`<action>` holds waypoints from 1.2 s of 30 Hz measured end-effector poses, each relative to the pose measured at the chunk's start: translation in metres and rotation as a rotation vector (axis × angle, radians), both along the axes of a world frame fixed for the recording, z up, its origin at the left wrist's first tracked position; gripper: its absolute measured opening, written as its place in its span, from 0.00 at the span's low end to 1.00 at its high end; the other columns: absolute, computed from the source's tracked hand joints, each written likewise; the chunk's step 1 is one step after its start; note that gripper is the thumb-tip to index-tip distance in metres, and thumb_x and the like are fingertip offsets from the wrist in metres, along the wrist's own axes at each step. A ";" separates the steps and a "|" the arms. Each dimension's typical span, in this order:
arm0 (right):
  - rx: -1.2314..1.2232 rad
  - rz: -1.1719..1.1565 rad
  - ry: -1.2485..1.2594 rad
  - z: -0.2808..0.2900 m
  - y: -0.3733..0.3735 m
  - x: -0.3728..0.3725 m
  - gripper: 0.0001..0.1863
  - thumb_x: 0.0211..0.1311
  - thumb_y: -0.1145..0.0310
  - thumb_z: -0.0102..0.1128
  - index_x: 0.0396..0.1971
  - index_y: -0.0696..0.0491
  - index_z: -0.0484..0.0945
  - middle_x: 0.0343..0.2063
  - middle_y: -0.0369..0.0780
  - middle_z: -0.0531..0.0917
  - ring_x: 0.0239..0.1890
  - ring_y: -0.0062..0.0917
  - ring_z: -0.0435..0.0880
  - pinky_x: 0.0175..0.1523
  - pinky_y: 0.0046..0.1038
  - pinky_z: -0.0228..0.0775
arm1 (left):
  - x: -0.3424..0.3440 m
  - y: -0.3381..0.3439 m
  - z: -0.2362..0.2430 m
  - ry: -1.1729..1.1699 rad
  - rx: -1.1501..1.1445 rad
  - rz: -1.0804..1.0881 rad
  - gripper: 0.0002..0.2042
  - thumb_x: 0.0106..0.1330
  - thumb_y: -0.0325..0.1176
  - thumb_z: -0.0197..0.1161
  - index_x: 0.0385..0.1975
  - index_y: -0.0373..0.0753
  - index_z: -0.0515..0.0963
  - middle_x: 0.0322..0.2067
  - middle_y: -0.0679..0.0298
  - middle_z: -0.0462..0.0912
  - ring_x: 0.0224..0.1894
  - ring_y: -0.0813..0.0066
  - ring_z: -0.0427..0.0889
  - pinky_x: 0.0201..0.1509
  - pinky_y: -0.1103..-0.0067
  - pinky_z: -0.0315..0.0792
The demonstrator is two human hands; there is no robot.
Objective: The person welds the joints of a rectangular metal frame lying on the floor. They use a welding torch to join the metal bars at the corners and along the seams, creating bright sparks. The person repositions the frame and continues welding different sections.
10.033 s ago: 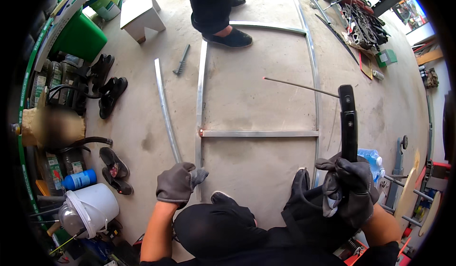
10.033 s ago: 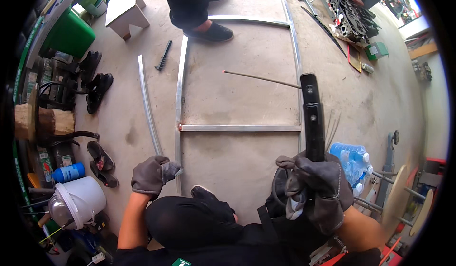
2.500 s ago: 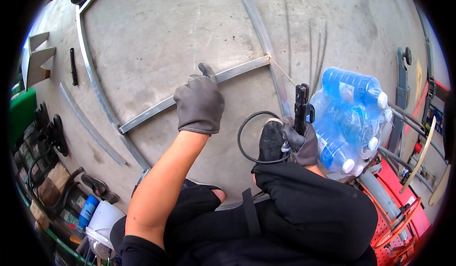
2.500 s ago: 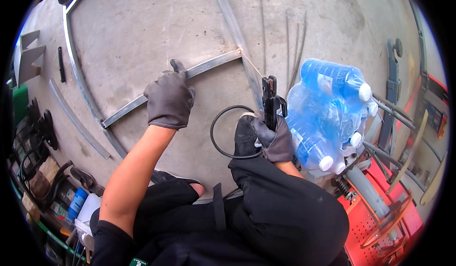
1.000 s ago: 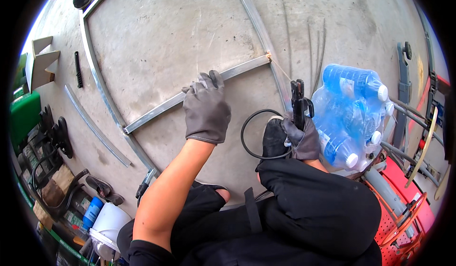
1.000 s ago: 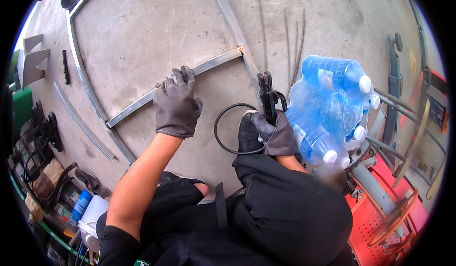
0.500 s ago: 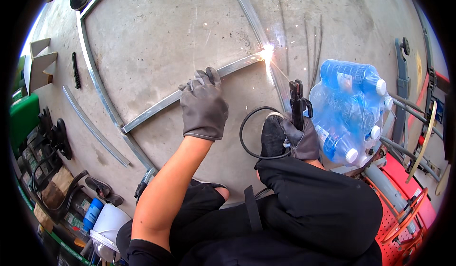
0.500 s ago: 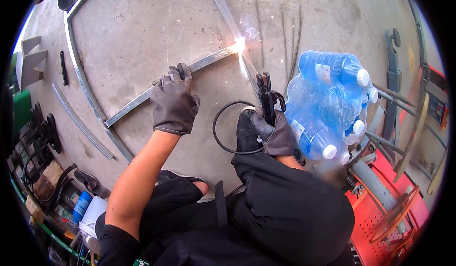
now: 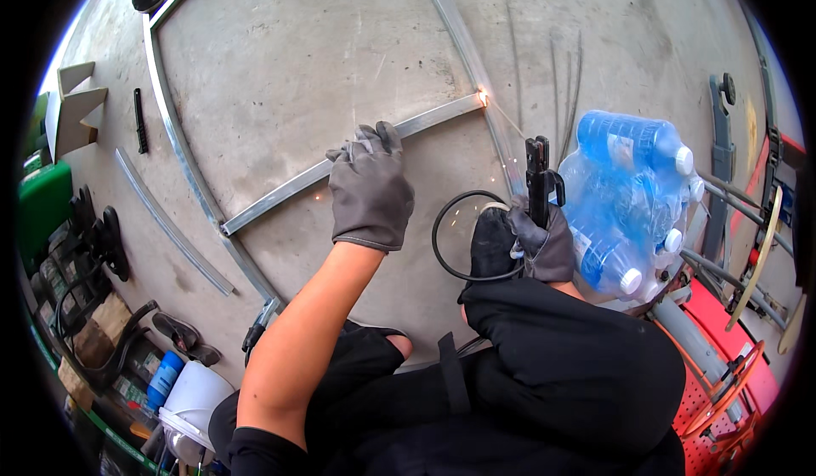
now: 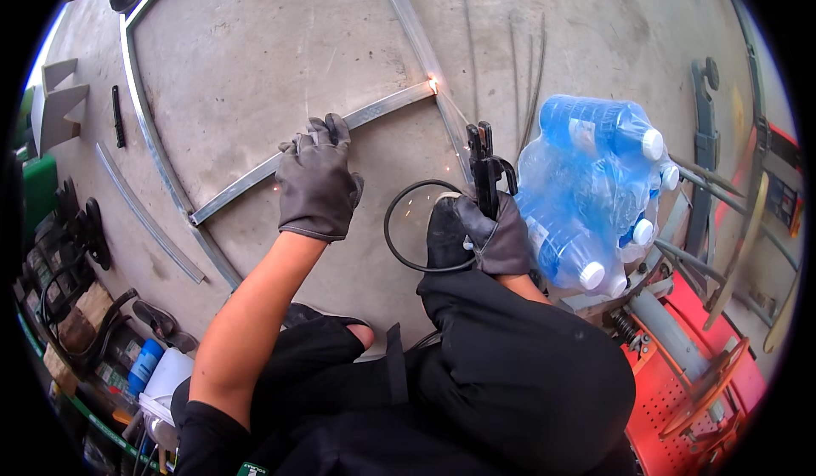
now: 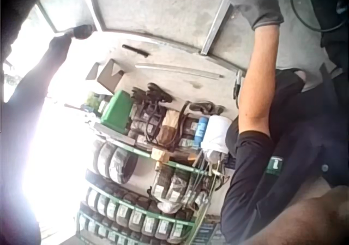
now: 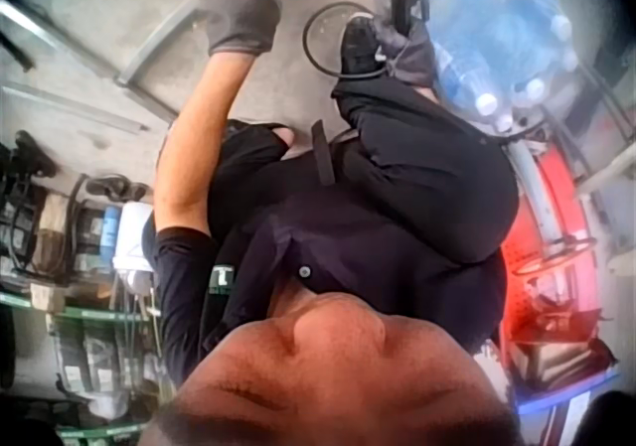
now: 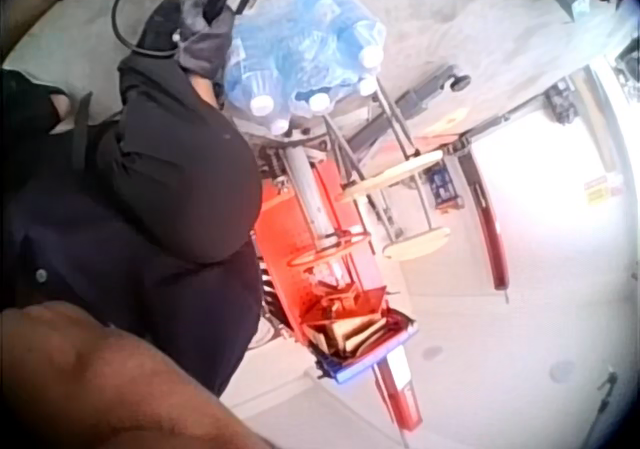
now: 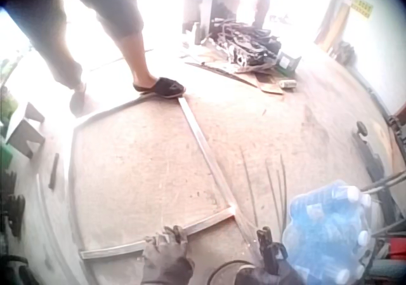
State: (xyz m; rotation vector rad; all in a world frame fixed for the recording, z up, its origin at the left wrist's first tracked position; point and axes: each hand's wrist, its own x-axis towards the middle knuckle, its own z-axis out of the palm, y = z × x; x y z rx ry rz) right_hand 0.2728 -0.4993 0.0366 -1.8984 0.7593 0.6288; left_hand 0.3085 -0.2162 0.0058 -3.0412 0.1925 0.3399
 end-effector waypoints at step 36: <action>0.068 0.015 -0.051 -0.007 -0.009 -0.001 0.15 0.71 0.54 0.74 0.41 0.52 0.92 0.25 0.27 0.84 0.27 0.13 0.80 0.34 0.26 0.75 | 0.001 0.000 0.000 -0.002 -0.032 -0.002 0.30 0.73 0.35 0.57 0.74 0.28 0.75 0.66 0.36 0.83 0.70 0.46 0.83 0.70 0.53 0.79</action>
